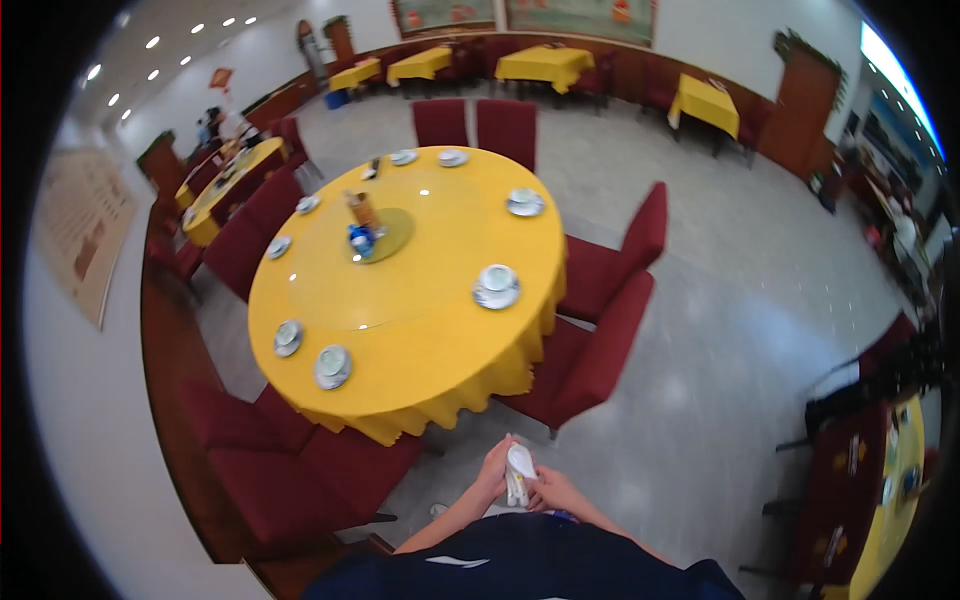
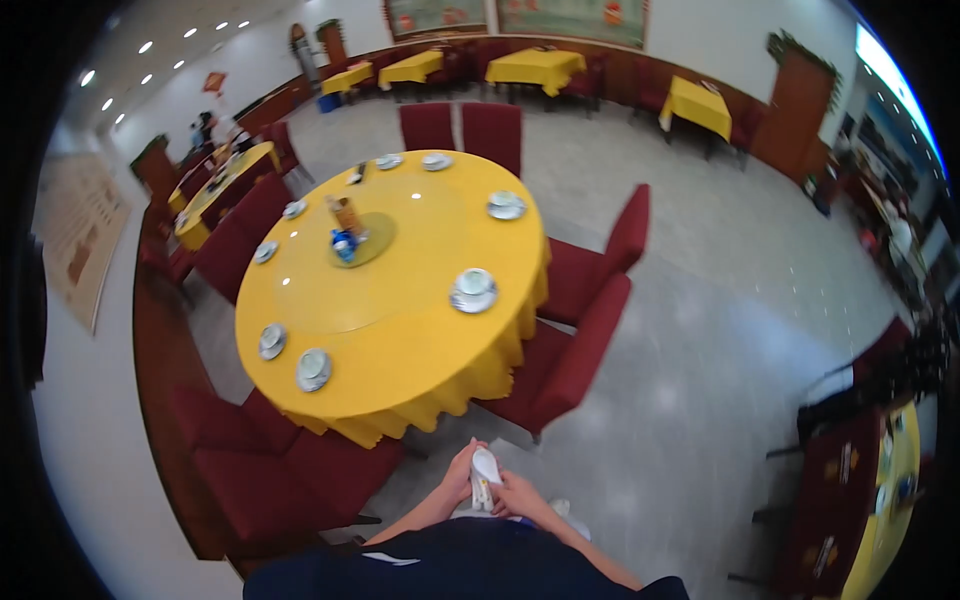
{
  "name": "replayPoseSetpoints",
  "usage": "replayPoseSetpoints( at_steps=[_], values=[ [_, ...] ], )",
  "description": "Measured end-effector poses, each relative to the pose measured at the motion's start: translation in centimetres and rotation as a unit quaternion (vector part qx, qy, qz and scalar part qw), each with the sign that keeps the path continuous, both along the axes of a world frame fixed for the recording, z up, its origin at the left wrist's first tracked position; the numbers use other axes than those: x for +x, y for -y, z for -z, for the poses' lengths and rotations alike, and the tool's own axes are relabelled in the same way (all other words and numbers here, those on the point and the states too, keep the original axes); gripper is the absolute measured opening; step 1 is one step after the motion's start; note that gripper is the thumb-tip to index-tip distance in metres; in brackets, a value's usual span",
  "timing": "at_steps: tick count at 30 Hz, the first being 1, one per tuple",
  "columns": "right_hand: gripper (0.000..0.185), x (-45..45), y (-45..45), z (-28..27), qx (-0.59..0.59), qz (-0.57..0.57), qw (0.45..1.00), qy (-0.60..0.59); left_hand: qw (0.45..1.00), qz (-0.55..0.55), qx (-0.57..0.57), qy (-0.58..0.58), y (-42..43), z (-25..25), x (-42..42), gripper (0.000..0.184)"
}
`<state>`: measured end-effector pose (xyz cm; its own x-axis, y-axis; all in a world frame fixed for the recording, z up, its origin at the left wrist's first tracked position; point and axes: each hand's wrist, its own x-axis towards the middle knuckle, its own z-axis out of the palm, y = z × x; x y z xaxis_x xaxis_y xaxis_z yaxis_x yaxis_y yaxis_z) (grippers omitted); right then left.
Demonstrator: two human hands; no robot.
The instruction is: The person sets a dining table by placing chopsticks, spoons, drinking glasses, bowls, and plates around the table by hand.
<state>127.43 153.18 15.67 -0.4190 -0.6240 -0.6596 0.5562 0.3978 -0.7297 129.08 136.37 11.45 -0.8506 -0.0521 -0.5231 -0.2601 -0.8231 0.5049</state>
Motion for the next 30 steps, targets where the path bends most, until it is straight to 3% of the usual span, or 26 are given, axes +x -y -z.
replayPoseSetpoints(
  at_steps=[4, 6, 8, 10, 12, 14, 15, 20, 22, 23, 24, 26, 30],
  values=[
    [0.027, -6.2, -10.3, 0.2, -0.013, 0.085, 0.994, -0.061, 0.995, 0.044, 0.083, -0.035, -10.6, -1.4, -7.2, 0.026],
    [0.024, -8.3, -14.0, -0.5, -0.025, 0.156, 0.98, -0.118, 0.994, 0.084, -0.005, -0.066, -14.2, -0.7, -10.6, 0.031],
    [0.023, -11.0, -17.3, -1.1, -0.038, 0.195, 0.975, -0.1, 0.987, 0.112, -0.104, -0.058, -17.6, -1.8, -14.1, 0.03],
    [0.026, -13.9, -19.9, 0.5, -0.077, 0.258, 0.959, -0.084, 0.983, 0.135, -0.106, -0.061, -20.5, -2.4, -17.3, 0.028],
    [0.026, -17.0, -22.0, 2.2, -0.047, 0.283, 0.948, -0.141, 0.978, 0.163, -0.11, -0.072, -23.0, -3.1, -20.6, 0.027],
    [0.027, -20.3, -24.4, 3.6, -0.016, 0.305, 0.911, -0.278, 0.975, 0.184, -0.113, -0.06, -26.0, -3.2, -24.4, 0.026],
    [0.027, -22.0, -25.9, 3.7, 0.058, 0.289, 0.909, -0.295, 0.971, 0.195, -0.117, -0.076, -27.5, -2.6, -26.6, 0.025],
    [0.027, -30.7, -33.2, 2.4, 0.043, 0.389, 0.896, -0.21, 0.967, 0.238, -0.059, -0.074, -35.2, -1.1, -37.0, 0.025],
    [0.028, -36.6, -36.1, -0.2, 0.081, 0.379, 0.877, -0.284, 0.97, 0.223, -0.074, -0.055, -38.9, -1.9, -43.1, 0.025],
    [0.027, -38.5, -38.0, -0.9, 0.16, 0.328, 0.876, -0.317, 0.969, 0.229, -0.066, -0.068, -40.4, -1.4, -45.2, 0.024],
    [0.027, -39.8, -39.4, -2.2, 0.17, 0.33, 0.877, -0.304, 0.968, 0.241, -0.038, -0.06, -41.7, -1.8, -47.4, 0.022],
    [0.026, -44.9, -41.7, -3.8, 0.051, 0.391, 0.896, -0.204, 0.966, 0.247, -0.01, -0.073, -44.3, -2.3, -52.2, 0.019],
    [0.028, -53.4, -45.9, -4.4, 0.089, 0.414, 0.878, -0.224, 0.97, 0.234, 0.003, -0.065, -49.8, -2.6, -61.3, 0.017]
  ],
)
